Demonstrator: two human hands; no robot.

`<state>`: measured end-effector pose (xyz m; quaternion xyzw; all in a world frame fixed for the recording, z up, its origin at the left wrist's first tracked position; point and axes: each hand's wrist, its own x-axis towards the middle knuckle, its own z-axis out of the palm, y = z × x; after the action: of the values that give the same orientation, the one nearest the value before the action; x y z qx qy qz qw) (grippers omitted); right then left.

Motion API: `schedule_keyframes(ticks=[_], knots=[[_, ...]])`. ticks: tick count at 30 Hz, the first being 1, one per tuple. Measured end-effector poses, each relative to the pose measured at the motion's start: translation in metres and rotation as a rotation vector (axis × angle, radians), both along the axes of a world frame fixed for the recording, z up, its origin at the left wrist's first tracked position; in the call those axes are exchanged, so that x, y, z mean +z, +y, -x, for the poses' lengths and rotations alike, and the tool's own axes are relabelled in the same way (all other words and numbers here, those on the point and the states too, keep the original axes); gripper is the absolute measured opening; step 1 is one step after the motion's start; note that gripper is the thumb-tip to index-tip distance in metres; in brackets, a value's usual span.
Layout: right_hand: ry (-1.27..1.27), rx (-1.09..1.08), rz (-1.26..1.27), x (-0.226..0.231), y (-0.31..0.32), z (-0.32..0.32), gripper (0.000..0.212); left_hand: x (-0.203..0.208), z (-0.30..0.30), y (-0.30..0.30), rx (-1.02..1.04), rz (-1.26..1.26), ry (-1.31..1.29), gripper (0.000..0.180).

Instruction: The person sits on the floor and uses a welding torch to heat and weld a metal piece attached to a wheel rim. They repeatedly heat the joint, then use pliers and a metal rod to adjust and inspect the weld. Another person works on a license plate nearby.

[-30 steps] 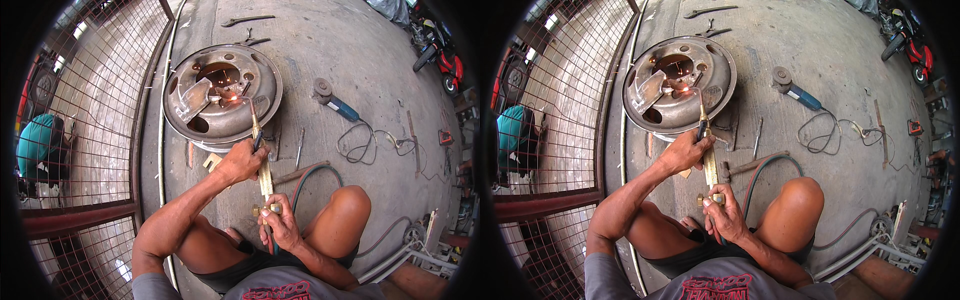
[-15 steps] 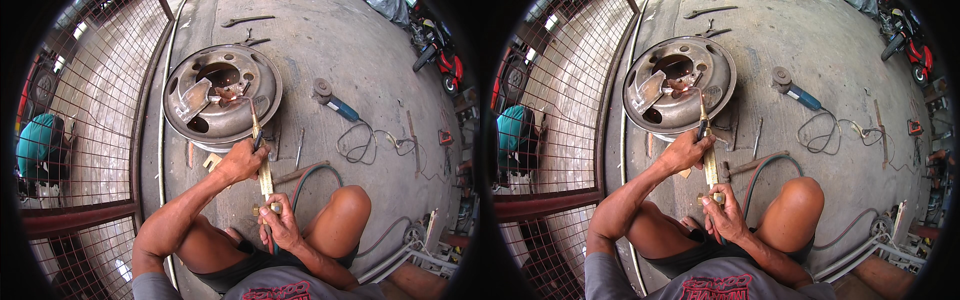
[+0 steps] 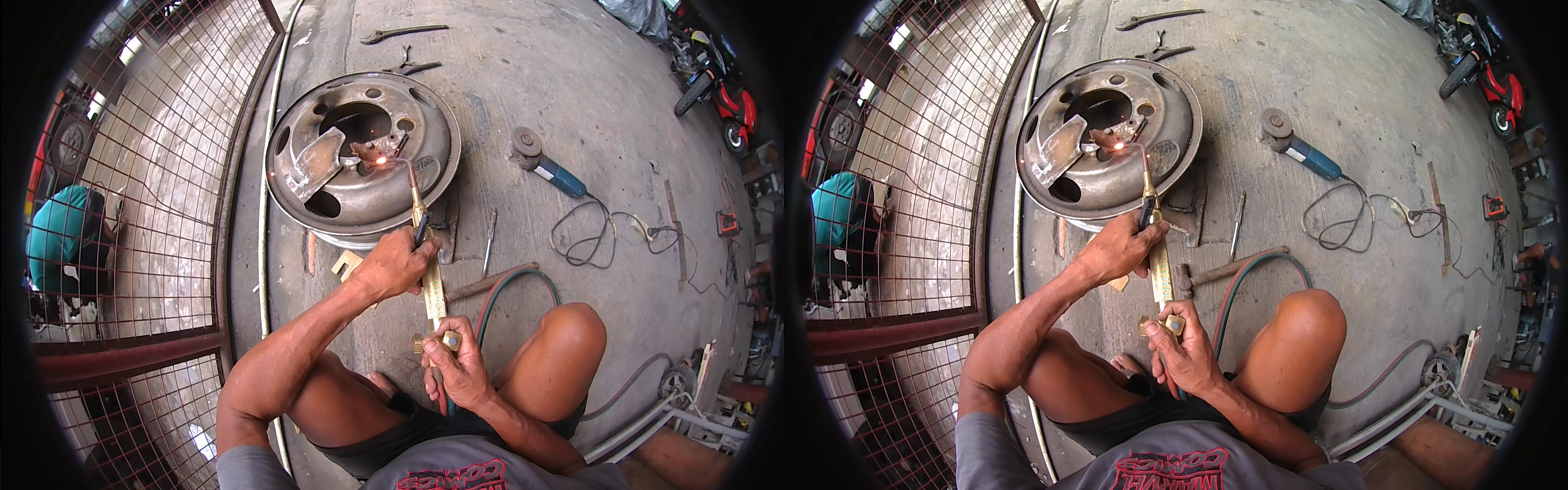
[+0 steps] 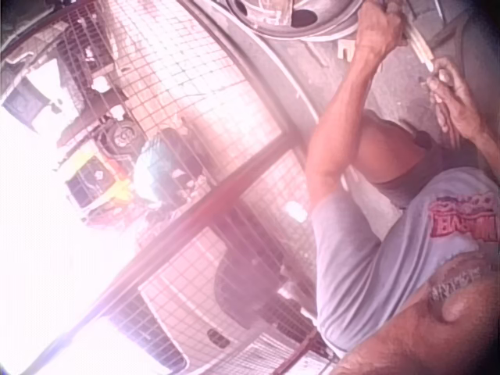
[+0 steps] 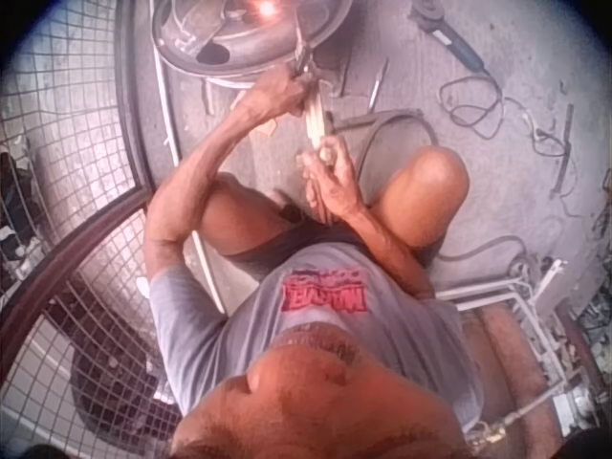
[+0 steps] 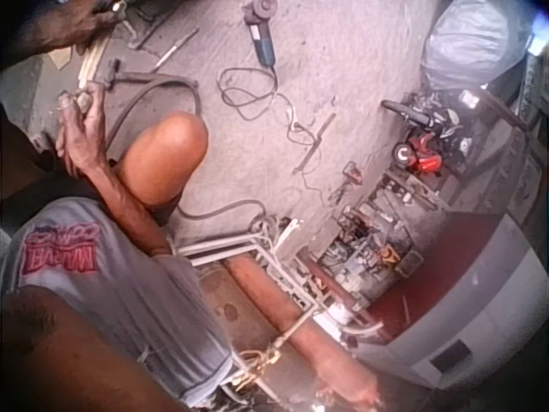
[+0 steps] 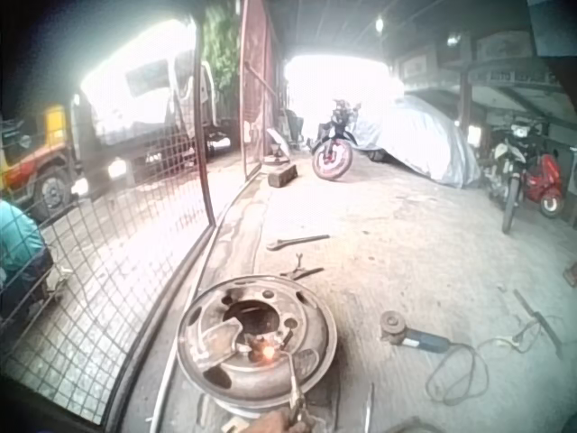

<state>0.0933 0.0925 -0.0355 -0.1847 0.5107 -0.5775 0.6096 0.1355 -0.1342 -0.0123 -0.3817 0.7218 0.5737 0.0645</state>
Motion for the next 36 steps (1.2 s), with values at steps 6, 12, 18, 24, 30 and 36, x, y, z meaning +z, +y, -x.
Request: schedule_keyframes(ticks=[6, 12, 18, 24, 30, 36], knots=[[-0.03, -0.01, -0.013, 0.002, 0.0, 0.001, 0.025, -0.001, 0.001, -0.001, 0.002, -0.012, 0.001, 0.049], [-0.033, -0.01, -0.007, 0.005, 0.0, 0.002, 0.024, -0.003, -0.001, -0.002, -0.012, -0.016, -0.015, 0.048], [-0.015, -0.073, 0.018, 0.022, 0.013, 0.01, 0.025, 0.029, -0.002, 0.004, -0.031, -0.043, 0.068, 0.054], [0.259, -0.315, 0.265, 0.103, 0.008, 0.08, 0.056, 0.044, -0.007, 0.02, -0.126, 0.112, 0.331, 0.062], [0.815, -0.566, 0.276, 0.17, -0.028, 0.216, 0.062, 0.047, -0.018, 0.028, -0.562, 0.365, 0.241, 0.055], [0.602, -0.667, 0.153, 0.135, 0.031, 0.309, 0.04, 0.06, -0.03, 0.04, -0.694, 0.419, 0.157, 0.052]])
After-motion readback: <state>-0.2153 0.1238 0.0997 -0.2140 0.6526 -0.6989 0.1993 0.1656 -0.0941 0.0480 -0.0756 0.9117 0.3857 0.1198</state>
